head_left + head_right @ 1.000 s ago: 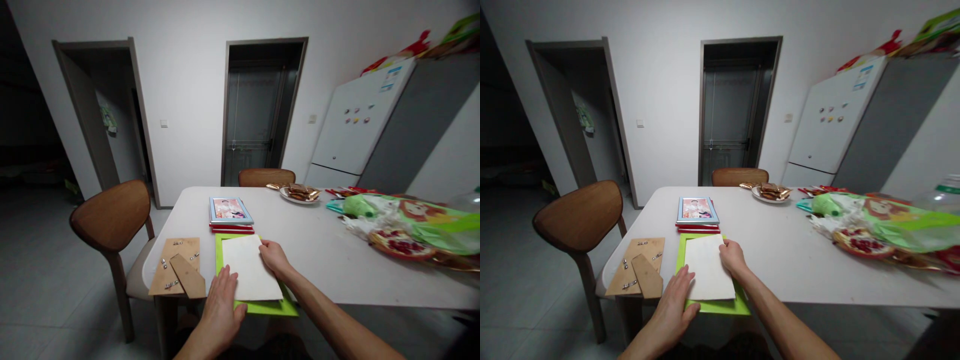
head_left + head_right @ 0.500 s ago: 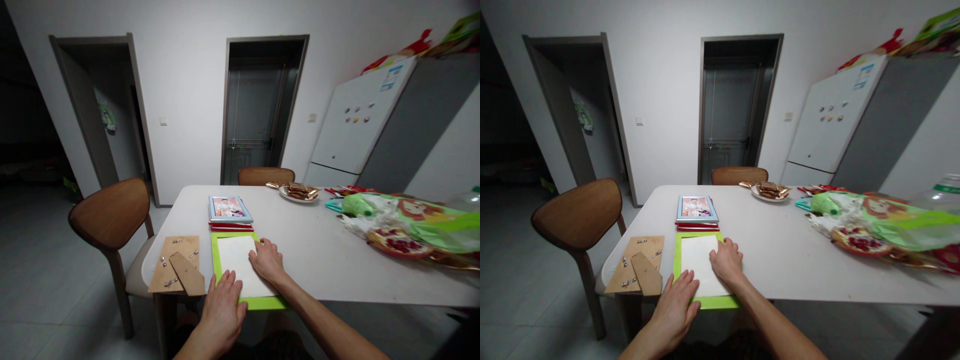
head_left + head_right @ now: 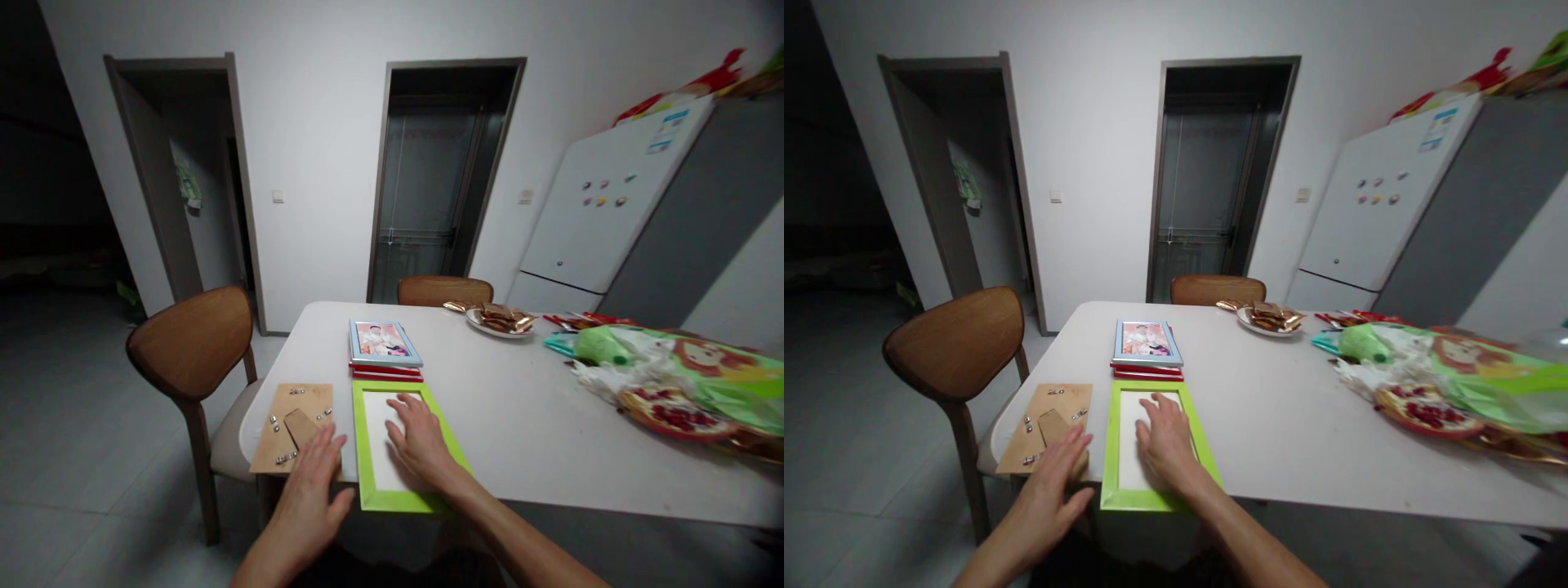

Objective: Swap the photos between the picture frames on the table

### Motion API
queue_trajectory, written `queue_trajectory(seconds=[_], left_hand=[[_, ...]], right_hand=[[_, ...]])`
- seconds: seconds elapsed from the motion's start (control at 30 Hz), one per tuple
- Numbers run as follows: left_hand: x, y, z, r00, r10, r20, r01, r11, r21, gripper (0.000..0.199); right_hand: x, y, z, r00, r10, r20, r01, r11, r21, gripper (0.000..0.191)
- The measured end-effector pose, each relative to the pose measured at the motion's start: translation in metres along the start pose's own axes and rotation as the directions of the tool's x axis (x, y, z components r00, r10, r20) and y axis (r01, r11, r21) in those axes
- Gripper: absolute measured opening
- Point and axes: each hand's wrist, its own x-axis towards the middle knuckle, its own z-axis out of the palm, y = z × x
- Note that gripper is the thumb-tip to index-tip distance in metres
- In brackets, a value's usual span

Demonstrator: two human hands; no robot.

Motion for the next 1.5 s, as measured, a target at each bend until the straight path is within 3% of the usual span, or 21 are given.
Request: queue_trajectory(seconds=[0.17,0.27,0.37,0.47,0.6,0.77,0.9,1.03,1.17,1.3,1.5], left_hand=[[-0.020,-0.074,-0.021,0.972,-0.224,-0.074,0.235,0.946,0.224,0.062],[-0.021,-0.103,-0.015,0.968,-0.203,-0.145,0.232,0.948,0.217,0.051],[-0.016,-0.112,-0.013,0.964,-0.172,-0.202,0.205,0.966,0.158,0.043],[-0.011,-0.098,-0.021,0.960,-0.144,-0.239,0.167,0.983,0.079,0.041],[-0.005,-0.056,-0.030,0.955,-0.056,-0.292,0.069,0.997,0.036,0.038],[0.007,0.007,-0.015,0.993,0.015,-0.117,-0.007,0.998,0.068,0.038],[0.017,0.038,0.007,0.998,0.058,-0.002,-0.058,0.994,0.098,0.037],[0.023,0.043,0.020,0.998,0.048,0.045,-0.053,0.991,0.126,0.036],[0.024,0.037,0.023,0.996,0.046,0.074,-0.056,0.989,0.136,0.021],[0.022,0.036,0.023,0.996,0.042,0.076,-0.051,0.992,0.114,0.019],[0.017,0.040,0.027,0.988,0.109,0.112,-0.114,0.993,0.038,0.044]], right_hand=[[-0.007,-0.074,0.010,0.958,-0.250,0.139,0.225,0.959,0.173,0.036],[-0.009,-0.101,0.022,0.944,-0.273,0.187,0.248,0.958,0.147,0.043],[-0.007,-0.108,0.028,0.952,-0.250,0.176,0.217,0.958,0.188,0.038],[-0.006,-0.101,0.017,0.967,-0.231,0.111,0.189,0.934,0.303,0.037],[-0.014,-0.076,-0.014,0.975,-0.224,0.006,0.204,0.898,0.390,0.033],[-0.037,-0.023,-0.048,0.985,-0.165,0.045,0.134,0.911,0.390,0.029],[-0.052,0.016,-0.059,0.987,-0.110,0.121,0.065,0.942,0.330,0.029],[-0.053,0.035,-0.051,0.985,-0.113,0.131,0.070,0.952,0.300,0.029],[-0.050,0.039,-0.035,0.986,-0.145,0.087,0.119,0.960,0.253,0.029],[-0.051,0.041,-0.027,0.987,-0.152,0.055,0.139,0.972,0.188,0.031],[-0.051,0.042,-0.028,0.985,-0.166,0.051,0.157,0.977,0.143,0.028]])
